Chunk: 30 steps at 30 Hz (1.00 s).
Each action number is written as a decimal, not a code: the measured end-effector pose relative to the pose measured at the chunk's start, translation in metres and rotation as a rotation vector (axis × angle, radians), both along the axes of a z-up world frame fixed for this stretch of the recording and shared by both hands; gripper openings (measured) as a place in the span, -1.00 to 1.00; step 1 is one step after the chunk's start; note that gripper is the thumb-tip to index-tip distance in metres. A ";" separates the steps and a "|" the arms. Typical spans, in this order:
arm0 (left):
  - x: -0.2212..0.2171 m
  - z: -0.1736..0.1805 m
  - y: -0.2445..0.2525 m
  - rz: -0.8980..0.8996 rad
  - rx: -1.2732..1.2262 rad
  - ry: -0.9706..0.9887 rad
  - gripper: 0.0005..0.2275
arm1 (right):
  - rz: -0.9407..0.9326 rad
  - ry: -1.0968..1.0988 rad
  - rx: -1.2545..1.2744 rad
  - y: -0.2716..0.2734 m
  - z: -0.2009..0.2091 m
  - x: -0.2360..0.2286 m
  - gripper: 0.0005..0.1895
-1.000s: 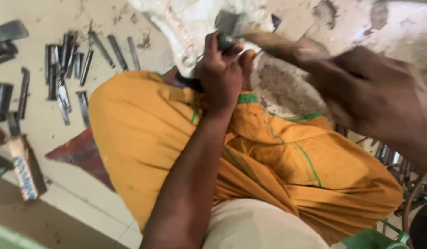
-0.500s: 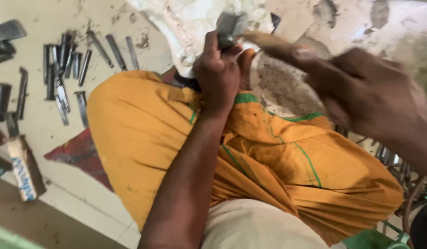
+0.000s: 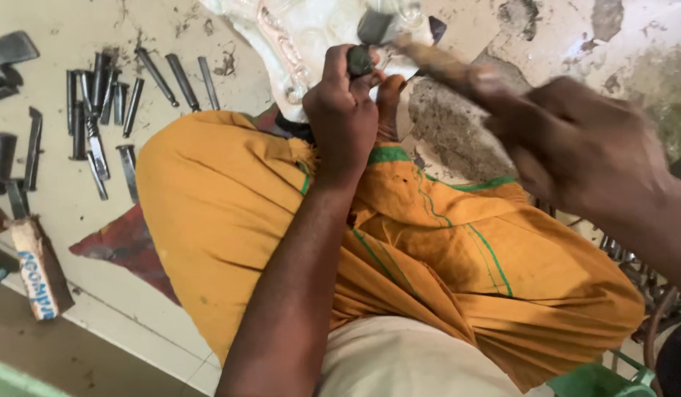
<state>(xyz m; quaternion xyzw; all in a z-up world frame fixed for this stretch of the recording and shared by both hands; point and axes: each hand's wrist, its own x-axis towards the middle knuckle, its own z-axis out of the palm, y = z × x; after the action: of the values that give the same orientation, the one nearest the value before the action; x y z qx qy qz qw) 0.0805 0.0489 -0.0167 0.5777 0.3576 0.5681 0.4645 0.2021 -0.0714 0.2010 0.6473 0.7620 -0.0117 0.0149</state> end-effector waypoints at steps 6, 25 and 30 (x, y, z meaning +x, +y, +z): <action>-0.007 0.002 0.001 0.023 0.162 0.186 -0.80 | -0.016 -0.201 -0.157 -0.038 -0.024 0.036 -0.46; -0.027 0.007 -0.001 -0.099 0.102 0.059 -0.82 | -0.117 0.055 -0.187 -0.013 -0.033 -0.006 -0.48; -0.013 0.013 0.010 -0.052 0.175 0.163 -0.83 | -0.254 0.015 -0.243 -0.003 -0.007 -0.010 -0.46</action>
<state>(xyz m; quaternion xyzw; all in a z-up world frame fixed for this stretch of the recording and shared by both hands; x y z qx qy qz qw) 0.0671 0.0594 -0.0038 0.6694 0.3281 0.5359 0.3963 0.1921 -0.0744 0.1945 0.7316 0.6672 -0.1103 0.0857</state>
